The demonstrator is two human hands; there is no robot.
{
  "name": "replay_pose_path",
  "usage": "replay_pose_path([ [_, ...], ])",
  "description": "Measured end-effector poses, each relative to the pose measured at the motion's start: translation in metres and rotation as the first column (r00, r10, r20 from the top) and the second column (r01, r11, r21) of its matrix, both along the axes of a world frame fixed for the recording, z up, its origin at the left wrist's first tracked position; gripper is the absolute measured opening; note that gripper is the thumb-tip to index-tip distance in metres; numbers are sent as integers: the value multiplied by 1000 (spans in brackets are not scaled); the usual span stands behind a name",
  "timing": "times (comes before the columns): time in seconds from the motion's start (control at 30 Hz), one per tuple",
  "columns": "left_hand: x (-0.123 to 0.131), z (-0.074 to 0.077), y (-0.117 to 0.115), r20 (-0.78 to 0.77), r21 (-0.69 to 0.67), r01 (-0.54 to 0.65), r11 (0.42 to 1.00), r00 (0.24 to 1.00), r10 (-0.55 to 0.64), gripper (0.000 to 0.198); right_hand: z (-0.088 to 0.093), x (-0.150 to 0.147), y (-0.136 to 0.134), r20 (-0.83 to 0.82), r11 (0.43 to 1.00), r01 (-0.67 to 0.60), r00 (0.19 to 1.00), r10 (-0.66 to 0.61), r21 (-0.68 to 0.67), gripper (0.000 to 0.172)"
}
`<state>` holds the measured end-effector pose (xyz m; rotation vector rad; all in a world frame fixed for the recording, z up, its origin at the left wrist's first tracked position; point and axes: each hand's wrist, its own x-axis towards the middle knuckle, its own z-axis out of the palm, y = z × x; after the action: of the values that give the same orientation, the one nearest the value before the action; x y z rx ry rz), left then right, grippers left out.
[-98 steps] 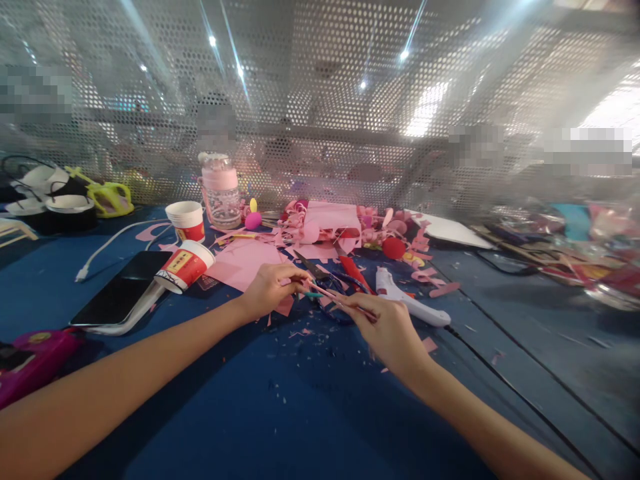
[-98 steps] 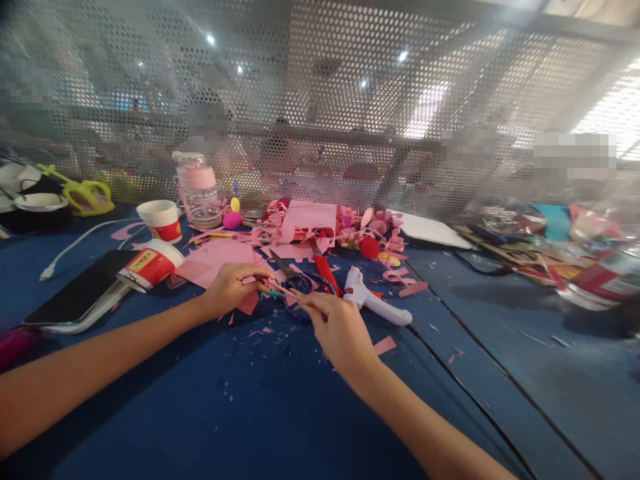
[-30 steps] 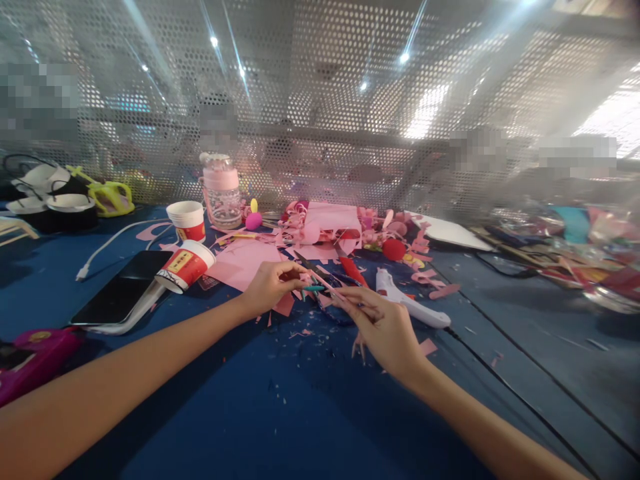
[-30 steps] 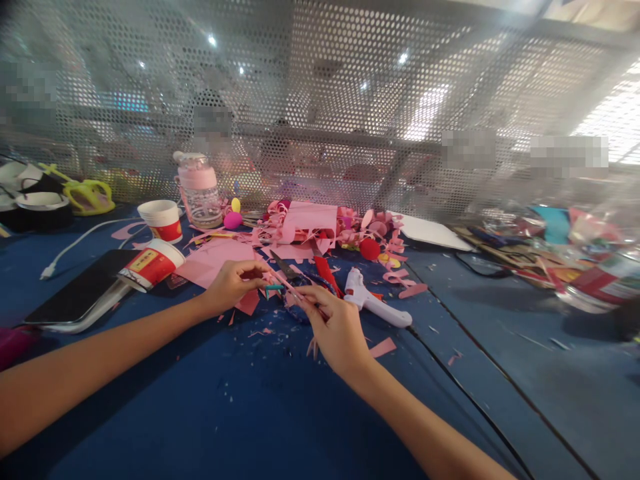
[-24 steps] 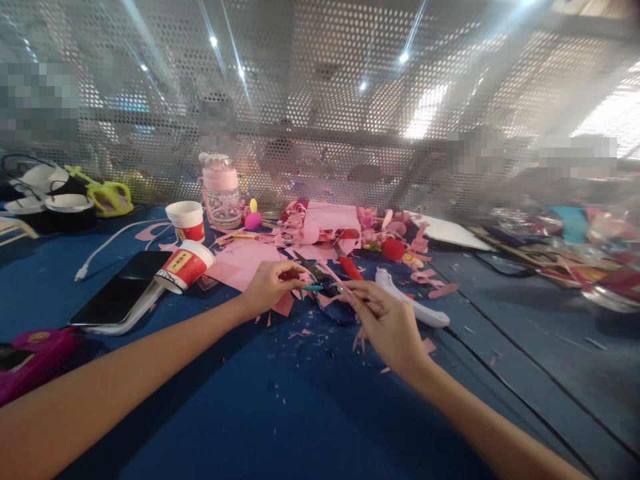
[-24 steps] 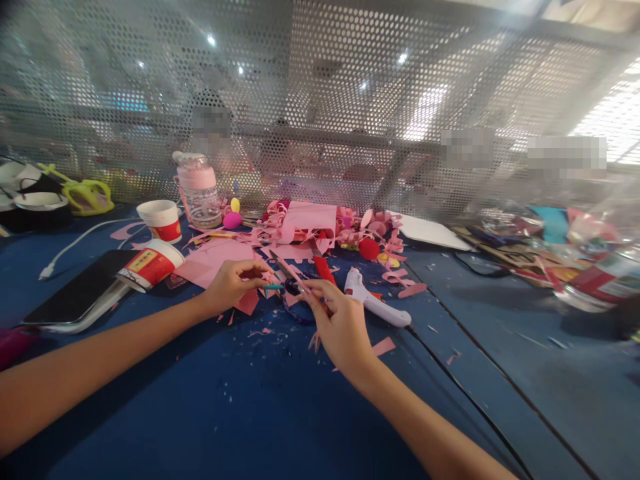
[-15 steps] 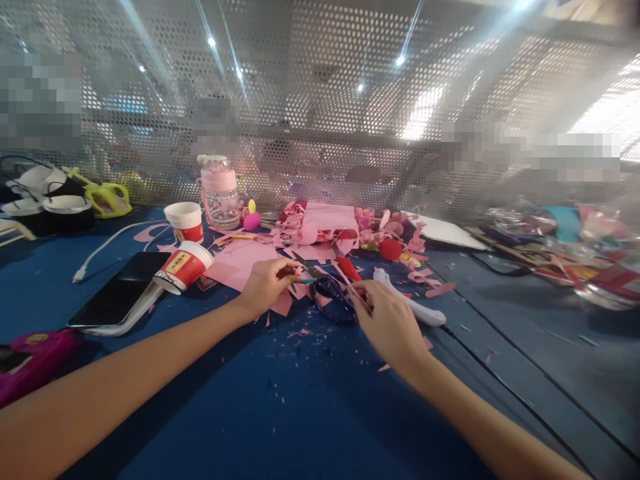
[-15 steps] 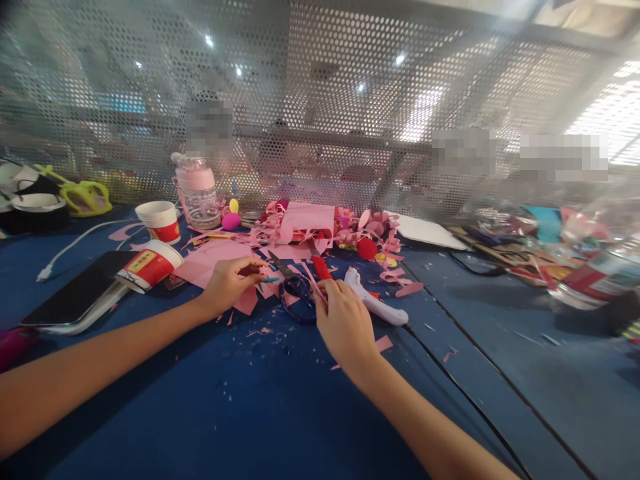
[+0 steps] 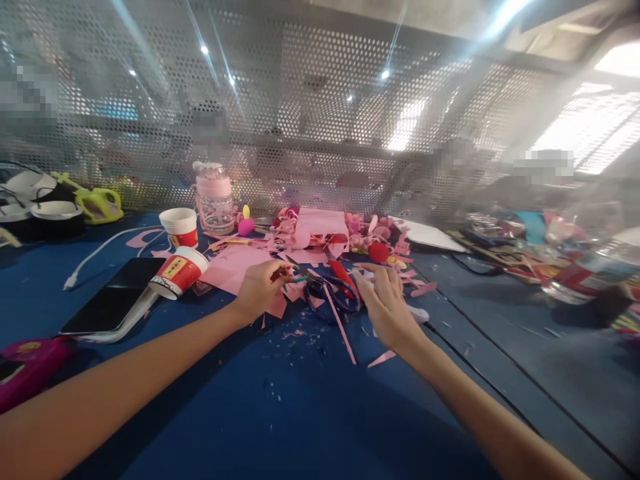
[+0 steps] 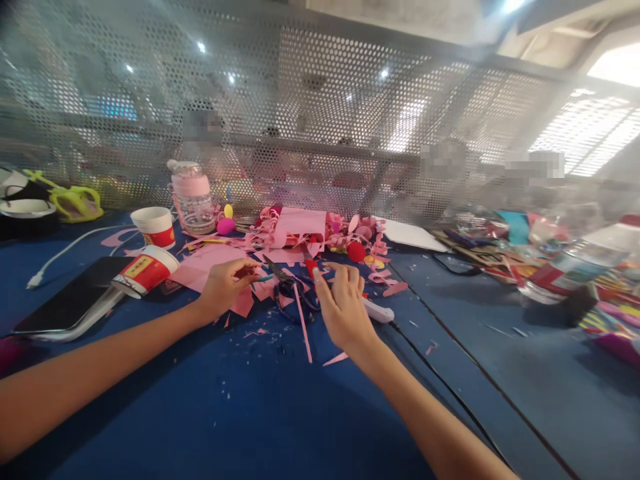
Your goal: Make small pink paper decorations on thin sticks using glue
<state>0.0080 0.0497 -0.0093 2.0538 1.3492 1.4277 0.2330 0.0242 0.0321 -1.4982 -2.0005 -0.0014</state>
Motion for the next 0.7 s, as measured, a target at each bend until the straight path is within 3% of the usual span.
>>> replay_pose_path([
  [0.07, 0, 0, 0, -3, 15, 8, 1000, 1000, -8, 20, 7, 7, 3, 123, 993, 119, 985, -117, -9, 37],
  [0.17, 0, 0, 0, 11, 30, 18, 999, 1000, -18, 19, 16, 26, 8, 442, 930, 349, 856, -267, -114, 55],
  [0.2, 0, 0, 0, 19, 32, 23, 999, 1000, -23, 19, 18, 34, 11, 536, 892, 402, 810, -238, -210, 58],
  [0.27, 0, 0, 1, 34, 34, 39, 999, 999, -40, 18, 17, 48, 17, 669, 849, 384, 742, -49, -363, 62],
  [0.5, -1, -3, 4, 73, 37, 116, 993, 990, -119, 22, 8, 61, 35, 674, 866, 369, 737, -51, -338, 46],
  [0.7, 0, -2, 4, 116, -18, 157, 987, 981, -154, 23, 28, 60, 28, 609, 942, 297, 780, -145, -156, 34],
])
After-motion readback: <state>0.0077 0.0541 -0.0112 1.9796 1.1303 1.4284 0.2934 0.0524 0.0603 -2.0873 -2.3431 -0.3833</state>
